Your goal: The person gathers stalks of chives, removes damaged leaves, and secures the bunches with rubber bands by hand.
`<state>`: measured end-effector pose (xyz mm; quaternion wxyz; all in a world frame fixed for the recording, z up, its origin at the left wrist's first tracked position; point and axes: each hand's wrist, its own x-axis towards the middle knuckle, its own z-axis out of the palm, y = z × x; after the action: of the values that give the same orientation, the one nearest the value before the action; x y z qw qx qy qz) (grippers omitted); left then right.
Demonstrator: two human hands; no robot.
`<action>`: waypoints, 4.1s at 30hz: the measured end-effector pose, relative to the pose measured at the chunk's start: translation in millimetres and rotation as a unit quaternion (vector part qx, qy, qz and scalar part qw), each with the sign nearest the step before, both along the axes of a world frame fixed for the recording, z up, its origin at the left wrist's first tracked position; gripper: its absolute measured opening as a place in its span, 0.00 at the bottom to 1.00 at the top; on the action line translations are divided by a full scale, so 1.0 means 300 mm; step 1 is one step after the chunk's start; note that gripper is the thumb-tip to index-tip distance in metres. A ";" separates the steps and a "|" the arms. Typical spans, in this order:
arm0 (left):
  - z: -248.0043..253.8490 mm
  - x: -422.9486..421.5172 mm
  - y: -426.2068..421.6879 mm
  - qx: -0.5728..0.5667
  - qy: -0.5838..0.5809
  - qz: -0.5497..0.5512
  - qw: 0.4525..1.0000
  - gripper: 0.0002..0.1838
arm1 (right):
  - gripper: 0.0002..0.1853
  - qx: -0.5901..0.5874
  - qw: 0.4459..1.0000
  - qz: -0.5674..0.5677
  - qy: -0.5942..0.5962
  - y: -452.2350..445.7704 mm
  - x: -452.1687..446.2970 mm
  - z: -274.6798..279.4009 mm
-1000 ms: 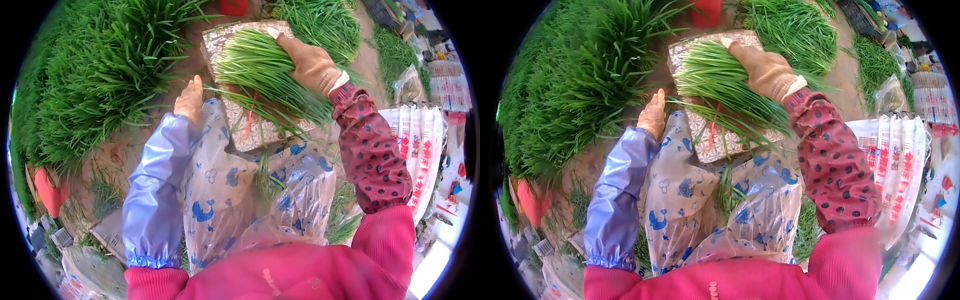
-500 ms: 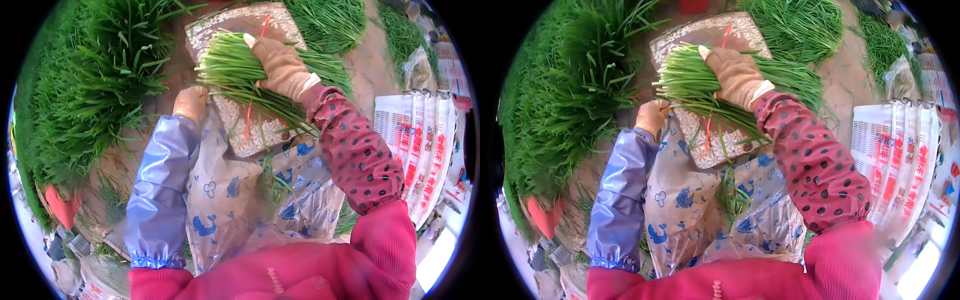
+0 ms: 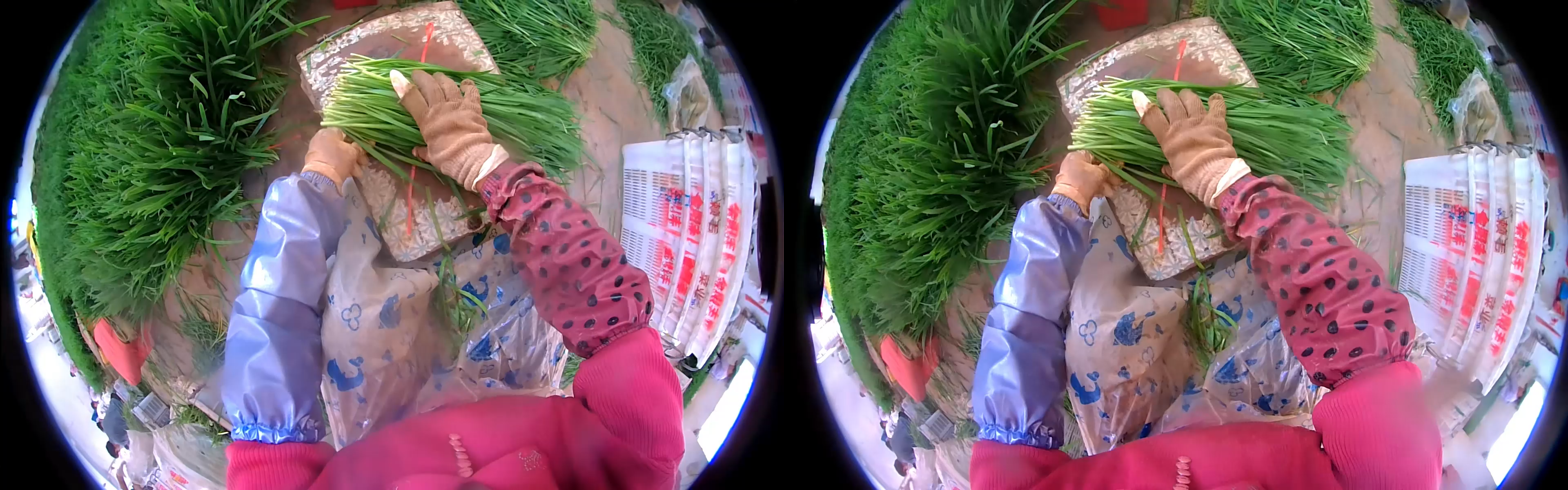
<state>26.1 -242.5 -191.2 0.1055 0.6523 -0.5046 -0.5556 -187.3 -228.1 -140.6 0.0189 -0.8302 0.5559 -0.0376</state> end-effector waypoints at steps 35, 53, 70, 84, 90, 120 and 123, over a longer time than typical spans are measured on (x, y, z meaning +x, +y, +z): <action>-0.006 -0.237 -0.062 -0.460 -0.446 -0.254 0.725 0.35 | 0.44 -0.028 0.998 0.005 -0.058 0.026 -0.282 0.155; 0.090 -0.276 -0.057 -0.310 -0.482 -0.300 0.763 0.47 | 0.16 0.013 0.913 -0.313 -0.261 -0.047 -0.593 0.014; 0.026 -0.292 -0.056 -0.411 -0.448 -0.247 0.755 0.32 | 0.26 0.067 0.923 -0.378 0.010 -0.159 -0.814 0.525; -0.408 -0.666 -0.236 -0.607 -0.258 0.007 0.752 0.22 | 0.25 0.138 0.990 -0.031 0.010 -0.617 -0.109 -0.162; -0.399 -0.689 -0.257 -0.592 -0.219 0.011 0.776 0.25 | 0.26 0.143 0.988 -0.002 -0.057 -0.613 -0.195 -0.229; -0.008 -0.312 -0.099 -0.345 -0.449 -0.279 0.776 0.29 | 0.21 0.114 0.940 -0.288 -0.142 -0.459 0.044 -0.154; -0.004 -0.314 -0.096 -0.334 -0.437 -0.262 0.793 0.30 | 0.19 0.170 0.946 -0.249 -0.115 -0.462 0.031 -0.117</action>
<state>-68.1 -271.4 -192.4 -0.0643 0.5929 -0.8026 -0.0144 -177.9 -366.6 -175.8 0.2140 -0.6399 0.7370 -0.0410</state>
